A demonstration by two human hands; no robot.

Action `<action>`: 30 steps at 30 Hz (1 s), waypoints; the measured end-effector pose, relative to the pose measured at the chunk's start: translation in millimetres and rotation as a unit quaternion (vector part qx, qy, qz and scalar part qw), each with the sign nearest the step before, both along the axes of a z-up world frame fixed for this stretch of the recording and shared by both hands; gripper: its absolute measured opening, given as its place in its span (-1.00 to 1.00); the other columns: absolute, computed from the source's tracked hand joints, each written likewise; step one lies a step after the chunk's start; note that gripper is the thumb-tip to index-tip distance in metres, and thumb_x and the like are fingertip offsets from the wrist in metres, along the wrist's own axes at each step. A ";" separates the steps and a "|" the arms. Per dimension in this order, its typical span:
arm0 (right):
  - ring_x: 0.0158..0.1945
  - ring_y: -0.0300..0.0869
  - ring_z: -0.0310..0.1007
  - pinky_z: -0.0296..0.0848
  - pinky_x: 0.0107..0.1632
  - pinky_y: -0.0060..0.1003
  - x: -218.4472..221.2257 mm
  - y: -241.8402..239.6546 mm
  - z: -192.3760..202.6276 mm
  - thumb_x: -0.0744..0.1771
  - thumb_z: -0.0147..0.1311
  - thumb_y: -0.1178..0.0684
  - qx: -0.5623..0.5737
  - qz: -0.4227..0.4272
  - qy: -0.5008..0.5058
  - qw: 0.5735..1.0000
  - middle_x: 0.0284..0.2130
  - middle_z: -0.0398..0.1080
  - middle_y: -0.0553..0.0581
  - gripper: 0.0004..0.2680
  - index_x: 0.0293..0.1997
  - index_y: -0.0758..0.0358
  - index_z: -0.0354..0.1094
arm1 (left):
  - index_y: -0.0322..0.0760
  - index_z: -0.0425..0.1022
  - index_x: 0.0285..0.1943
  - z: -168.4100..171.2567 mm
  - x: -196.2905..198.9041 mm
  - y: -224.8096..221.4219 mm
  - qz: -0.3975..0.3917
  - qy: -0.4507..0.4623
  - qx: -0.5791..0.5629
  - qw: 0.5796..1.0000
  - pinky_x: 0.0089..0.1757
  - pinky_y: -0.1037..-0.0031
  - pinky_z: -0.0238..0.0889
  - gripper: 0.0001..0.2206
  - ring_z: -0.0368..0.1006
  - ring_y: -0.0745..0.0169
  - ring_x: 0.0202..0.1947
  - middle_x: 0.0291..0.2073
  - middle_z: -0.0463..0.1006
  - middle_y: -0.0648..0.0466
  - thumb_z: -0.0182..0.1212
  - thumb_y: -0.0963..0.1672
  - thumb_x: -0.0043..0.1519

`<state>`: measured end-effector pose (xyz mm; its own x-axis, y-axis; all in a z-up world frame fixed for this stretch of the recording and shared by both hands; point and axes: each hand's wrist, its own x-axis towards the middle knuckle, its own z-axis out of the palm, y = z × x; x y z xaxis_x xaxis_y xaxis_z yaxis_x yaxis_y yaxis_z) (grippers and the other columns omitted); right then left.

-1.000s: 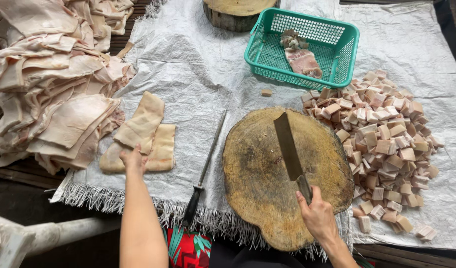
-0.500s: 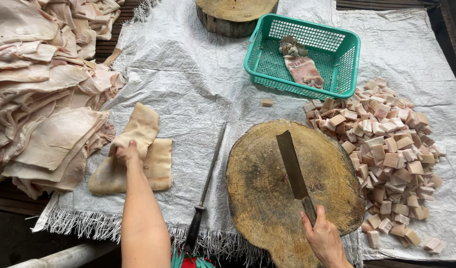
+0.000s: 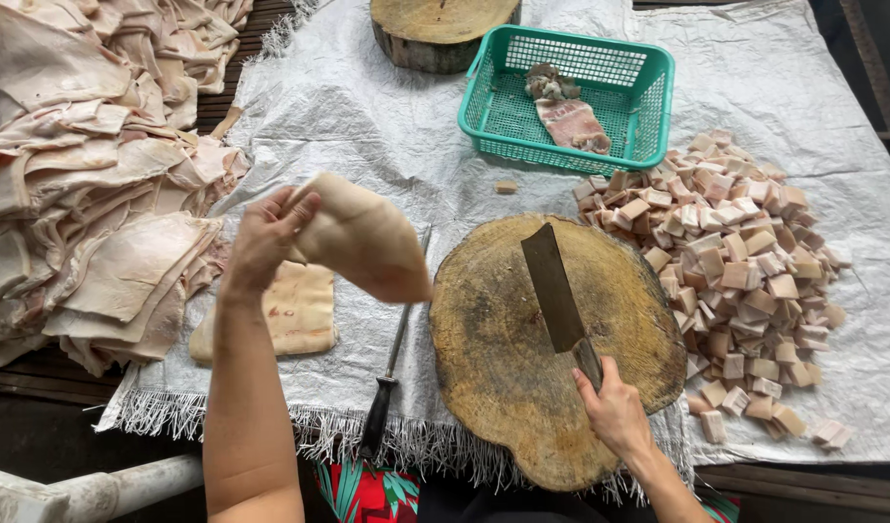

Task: The person chops long strips of pork skin into small cubes on a wooden cutting board using a cleaver.

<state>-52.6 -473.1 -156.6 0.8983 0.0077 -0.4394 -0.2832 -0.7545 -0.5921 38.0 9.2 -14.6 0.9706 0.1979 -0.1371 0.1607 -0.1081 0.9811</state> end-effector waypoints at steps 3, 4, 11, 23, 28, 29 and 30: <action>-0.67 -0.01 0.52 0.45 -0.55 -0.07 -7.9 -14.1 8.2 0.35 -0.03 -0.20 0.034 -0.026 -0.006 0.999 -0.71 0.44 0.23 -0.68 0.04 0.26 0.28 | -0.35 0.58 0.08 -59.5 3.4 -44.1 -0.003 0.053 -0.042 0.998 -0.16 0.47 0.47 -0.60 0.57 0.24 -0.24 -0.18 0.67 -0.06 0.16 0.06 0.35; -0.68 -0.02 0.52 0.45 -0.56 -0.07 -11.4 -20.3 9.9 0.36 -0.05 -0.19 0.031 -0.029 -0.010 0.999 -0.72 0.45 0.22 -0.68 0.05 0.26 0.27 | -0.21 0.47 0.24 -85.3 6.6 -63.3 -0.006 0.151 0.160 0.976 -0.04 0.38 0.45 -0.57 0.56 0.16 -0.09 -0.04 0.63 -0.06 0.11 0.07 0.32; -0.67 -0.02 0.52 0.47 -0.53 -0.08 -20.4 -46.4 16.4 0.38 -0.05 -0.18 -0.001 -0.064 -0.015 0.998 -0.72 0.45 0.25 -0.68 0.05 0.30 0.23 | 0.05 -0.47 0.63 -217.2 -17.2 -192.7 -0.116 0.173 0.536 0.818 0.35 0.01 -0.66 -0.13 -0.65 -0.12 0.55 0.59 -0.53 -0.16 -0.33 0.34 0.24; -0.69 -0.02 0.50 0.49 -0.61 -0.13 -20.5 -47.2 23.0 0.39 -0.08 -0.16 0.053 -0.096 0.031 0.993 -0.69 0.43 0.26 -0.66 0.09 0.34 0.10 | -0.11 0.06 0.57 -239.2 -97.5 -282.5 -0.124 -0.116 0.656 0.735 0.34 0.01 -0.31 -0.39 -0.19 -0.15 0.50 0.51 -0.05 -0.15 -0.08 0.06 0.31; -0.71 -0.06 0.47 0.45 -0.64 -0.15 -23.4 -49.6 17.6 0.40 -0.07 -0.15 0.069 -0.096 0.024 0.993 -0.69 0.42 0.23 -0.68 0.05 0.36 0.14 | -0.52 0.38 0.14 -200.4 -72.7 -250.5 -0.067 0.070 0.435 0.895 -0.57 0.48 0.35 -0.55 0.55 0.20 -0.53 -0.37 0.58 -0.16 -0.18 0.02 0.49; -0.71 -0.08 0.46 0.45 -0.65 -0.16 -23.0 -51.8 16.9 0.40 -0.07 -0.15 0.084 -0.099 0.025 0.991 -0.69 0.41 0.21 -0.69 0.04 0.35 0.15 | -0.61 0.37 0.07 -176.0 -65.7 -231.4 -0.018 0.004 0.362 0.932 -0.68 0.59 0.29 -0.50 0.46 0.28 -0.65 -0.50 0.55 -0.16 -0.04 0.06 0.45; -0.72 -0.09 0.45 0.44 -0.66 -0.16 -22.7 -53.8 16.5 0.40 -0.07 -0.14 0.101 -0.101 0.027 0.989 -0.69 0.40 0.19 -0.69 0.04 0.35 0.16 | -0.60 0.36 0.10 -149.6 -57.9 -214.5 -0.001 0.009 0.341 0.940 -0.68 0.57 0.30 -0.52 0.48 0.26 -0.67 -0.50 0.54 -0.17 -0.11 0.03 0.42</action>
